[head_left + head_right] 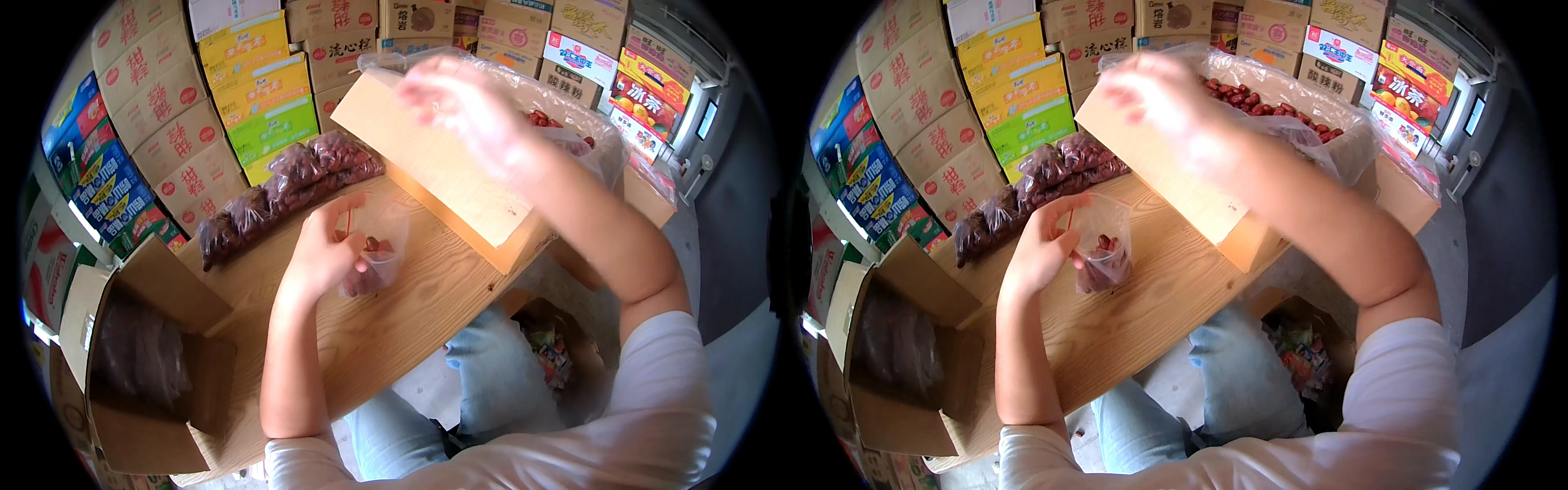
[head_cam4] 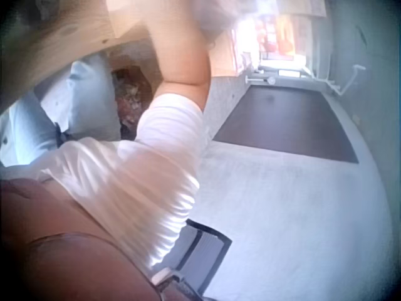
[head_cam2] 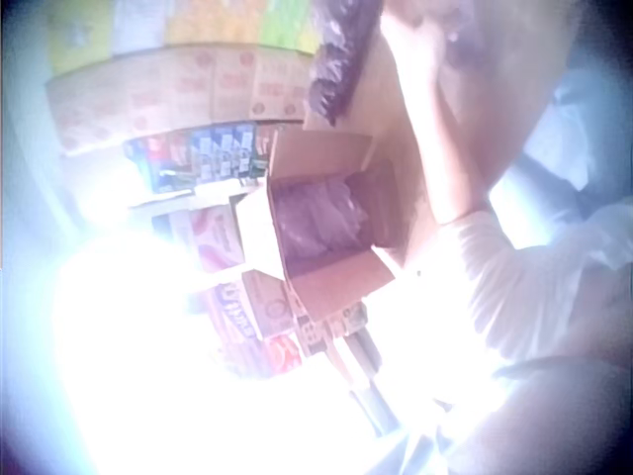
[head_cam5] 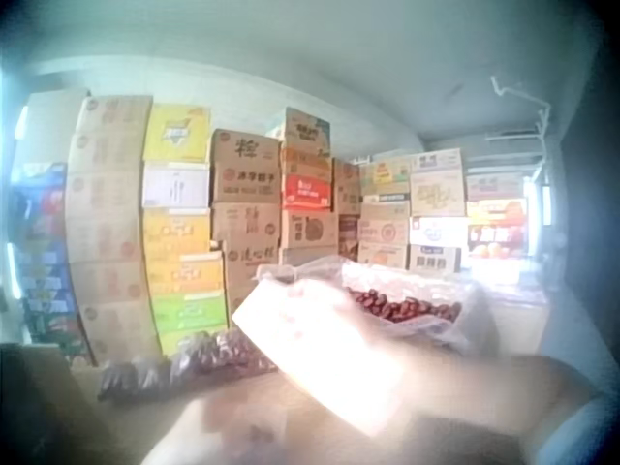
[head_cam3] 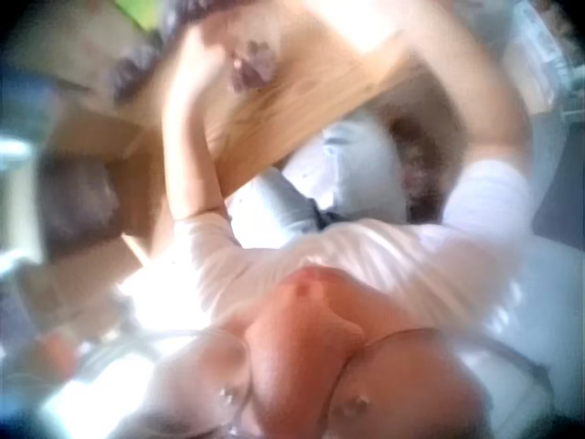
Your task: The person repeatedly scoops dried red dates from a large cardboard box into small clear plastic bags, seals each bag, and places it on a wooden table. The person continues this process throughout the clip, accumulating a row of sealed bags.
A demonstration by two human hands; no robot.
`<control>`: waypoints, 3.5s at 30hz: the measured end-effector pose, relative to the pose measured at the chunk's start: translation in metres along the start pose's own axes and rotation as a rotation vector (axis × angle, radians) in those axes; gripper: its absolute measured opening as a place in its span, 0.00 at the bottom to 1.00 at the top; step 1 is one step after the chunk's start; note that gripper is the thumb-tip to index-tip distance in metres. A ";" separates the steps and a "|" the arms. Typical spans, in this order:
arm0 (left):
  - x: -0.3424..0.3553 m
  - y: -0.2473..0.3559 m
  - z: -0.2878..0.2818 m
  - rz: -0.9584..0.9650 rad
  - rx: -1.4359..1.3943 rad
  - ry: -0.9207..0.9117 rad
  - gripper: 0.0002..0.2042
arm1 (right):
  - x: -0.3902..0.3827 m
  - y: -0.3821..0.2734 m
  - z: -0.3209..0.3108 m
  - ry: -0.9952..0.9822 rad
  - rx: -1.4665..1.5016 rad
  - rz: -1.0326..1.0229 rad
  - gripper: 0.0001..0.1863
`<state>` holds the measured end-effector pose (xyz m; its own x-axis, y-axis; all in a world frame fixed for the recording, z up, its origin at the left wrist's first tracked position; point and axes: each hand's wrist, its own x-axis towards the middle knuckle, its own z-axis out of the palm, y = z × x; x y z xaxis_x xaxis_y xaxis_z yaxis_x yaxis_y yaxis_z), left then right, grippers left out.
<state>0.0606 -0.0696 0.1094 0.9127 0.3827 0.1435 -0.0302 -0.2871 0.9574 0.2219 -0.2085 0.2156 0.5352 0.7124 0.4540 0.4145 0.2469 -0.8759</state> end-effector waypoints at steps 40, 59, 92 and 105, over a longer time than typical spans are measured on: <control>-0.003 0.006 -0.005 -0.002 0.207 -0.053 0.26 | 0.174 0.193 -0.179 0.432 1.104 1.085 0.33; -0.008 0.008 -0.009 0.049 0.323 -0.045 0.26 | 0.132 0.106 -0.155 -0.448 -0.881 1.020 0.40; -0.012 0.012 0.000 0.109 0.351 -0.063 0.26 | 0.052 0.052 -0.217 -0.905 -0.838 0.740 0.50; -0.013 0.016 0.000 0.068 0.352 -0.076 0.26 | 0.048 0.056 -0.213 -0.763 -1.202 0.541 0.40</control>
<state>0.0486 -0.0788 0.1226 0.9414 0.2900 0.1723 0.0382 -0.5991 0.7997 0.4274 -0.3005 0.2229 0.4740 0.7905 -0.3878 0.8356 -0.5428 -0.0852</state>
